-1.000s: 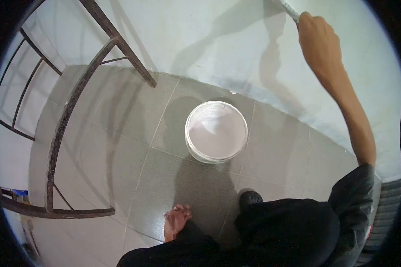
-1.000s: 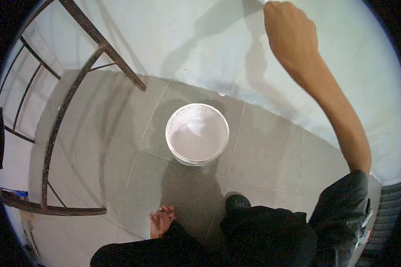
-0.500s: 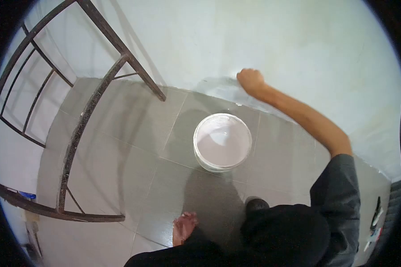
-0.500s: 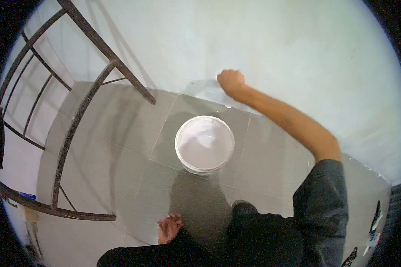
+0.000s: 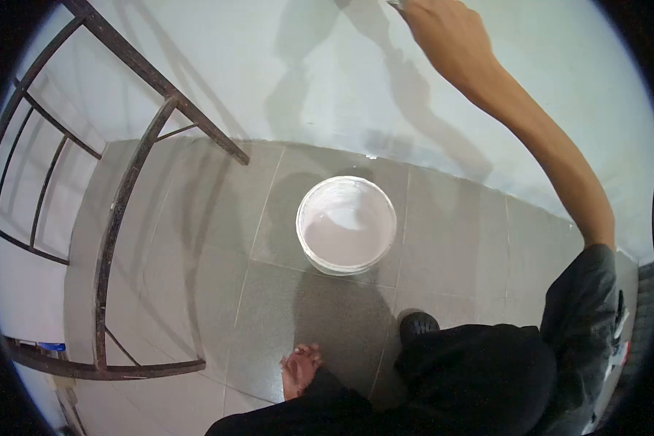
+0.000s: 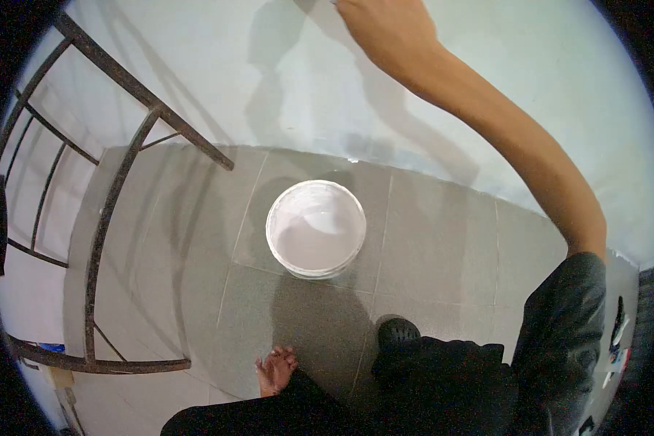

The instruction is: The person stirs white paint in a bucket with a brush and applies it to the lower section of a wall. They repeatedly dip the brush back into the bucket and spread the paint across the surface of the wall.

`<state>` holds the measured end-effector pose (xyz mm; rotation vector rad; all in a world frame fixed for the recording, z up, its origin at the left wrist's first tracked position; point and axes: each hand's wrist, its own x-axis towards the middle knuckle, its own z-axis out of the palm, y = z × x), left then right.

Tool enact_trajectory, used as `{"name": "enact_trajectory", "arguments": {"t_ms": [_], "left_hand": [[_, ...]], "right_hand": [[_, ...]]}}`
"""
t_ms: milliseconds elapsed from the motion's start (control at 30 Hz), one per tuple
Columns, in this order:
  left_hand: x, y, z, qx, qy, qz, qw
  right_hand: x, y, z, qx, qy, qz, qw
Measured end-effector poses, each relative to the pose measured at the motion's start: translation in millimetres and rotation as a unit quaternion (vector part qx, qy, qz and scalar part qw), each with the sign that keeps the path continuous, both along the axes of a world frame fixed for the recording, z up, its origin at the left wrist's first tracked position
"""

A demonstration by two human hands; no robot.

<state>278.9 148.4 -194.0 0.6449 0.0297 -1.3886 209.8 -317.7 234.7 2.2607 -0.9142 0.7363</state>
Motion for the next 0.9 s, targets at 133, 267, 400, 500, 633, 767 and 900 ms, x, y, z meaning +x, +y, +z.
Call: {"name": "enact_trajectory", "arguments": {"t_ms": [133,267,400,500,633,767,900], "left_hand": [[-1.8,-0.3,-1.6,-0.015,0.012,0.008,1.0],[-2.0,2.7,-5.5,-0.003,0.022,0.02,1.0],[0.1,-1.0,-5.0,0.01,0.054,0.018,0.998],[-0.6,-2.2,0.7,0.034,0.037,0.014,0.999],[-1.2,5.0,-9.9,-0.032,0.092,0.031,0.995],[-1.2,6.4,-12.7,-0.055,0.088,0.034,0.994],[-1.2,9.2,-9.9,-0.017,0.059,0.035,0.998]], "right_hand": [[-53.8,15.2,-43.6,0.082,0.033,0.002,0.996],[-94.0,14.5,-151.4,0.258,0.104,-0.027,0.96],[-94.5,-18.7,-250.0,0.313,0.176,-0.019,0.933],[-76.0,-46.4,-293.8,0.315,0.176,-0.009,0.933],[-53.6,-67.1,-286.7,0.273,0.176,-0.016,0.946],[-51.8,-63.8,-218.5,0.277,0.152,-0.057,0.947],[-58.6,-44.8,-141.0,0.194,0.099,-0.069,0.974]]}}
